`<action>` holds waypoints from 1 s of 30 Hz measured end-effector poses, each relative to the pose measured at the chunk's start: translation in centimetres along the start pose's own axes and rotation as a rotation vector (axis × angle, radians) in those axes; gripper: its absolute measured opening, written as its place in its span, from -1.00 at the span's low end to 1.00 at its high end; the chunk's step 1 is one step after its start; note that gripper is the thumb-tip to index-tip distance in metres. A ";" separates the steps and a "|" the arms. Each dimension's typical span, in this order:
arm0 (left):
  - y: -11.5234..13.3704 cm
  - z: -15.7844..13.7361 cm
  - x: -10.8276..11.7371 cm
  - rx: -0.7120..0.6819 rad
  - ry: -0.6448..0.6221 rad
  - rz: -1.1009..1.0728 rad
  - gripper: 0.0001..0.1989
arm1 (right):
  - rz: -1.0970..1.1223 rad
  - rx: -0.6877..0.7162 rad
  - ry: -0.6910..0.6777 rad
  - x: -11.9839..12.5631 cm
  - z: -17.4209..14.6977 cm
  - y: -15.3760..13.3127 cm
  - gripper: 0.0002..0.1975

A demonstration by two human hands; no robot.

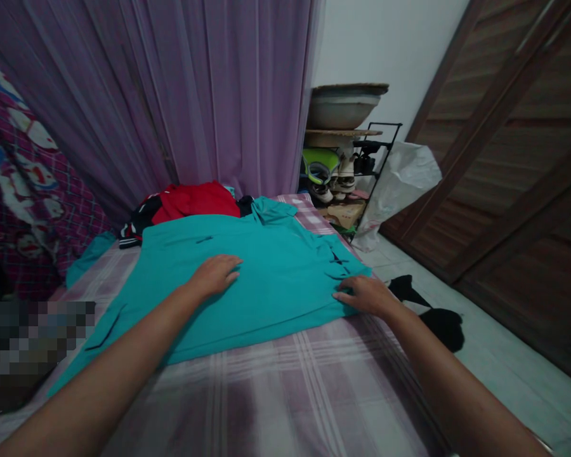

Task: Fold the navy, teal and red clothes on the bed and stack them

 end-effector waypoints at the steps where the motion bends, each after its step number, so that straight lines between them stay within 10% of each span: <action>1: 0.2 1.5 -0.5 0.004 -0.053 0.011 -0.49 | 0.029 -0.015 -0.009 -0.3 0.0 0.3 -0.70; 6: -0.4 5.1 -1.8 0.007 -0.207 0.023 -0.64 | 0.136 -0.095 0.056 -1.6 -0.3 0.9 -0.79; 15: 1.5 3.7 -3.1 0.139 0.052 0.067 -0.61 | 0.271 -0.098 0.449 -3.5 -1.5 1.4 -0.73; 20: 6.2 -0.2 -5.2 -0.061 0.175 0.046 -0.44 | 0.282 0.078 0.592 -0.7 -2.3 -1.8 -0.67; 25: 8.5 -2.3 -7.7 -0.138 0.103 0.057 -0.29 | 0.173 0.368 0.381 -1.0 -2.4 -8.6 -0.53; 30: 8.3 -2.3 -7.3 -0.209 0.151 0.027 -0.29 | -0.004 0.351 0.160 -4.2 -2.2 -7.0 -0.43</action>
Point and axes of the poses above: each hand's wrist, its own z-axis towards the middle knuckle, its own x-axis out of the back of the hand, y = z × x, the point moved 3 cm from there along z, towards the middle knuckle, and after that the axes turned 11 degrees about -x, right-handed, at the moved point
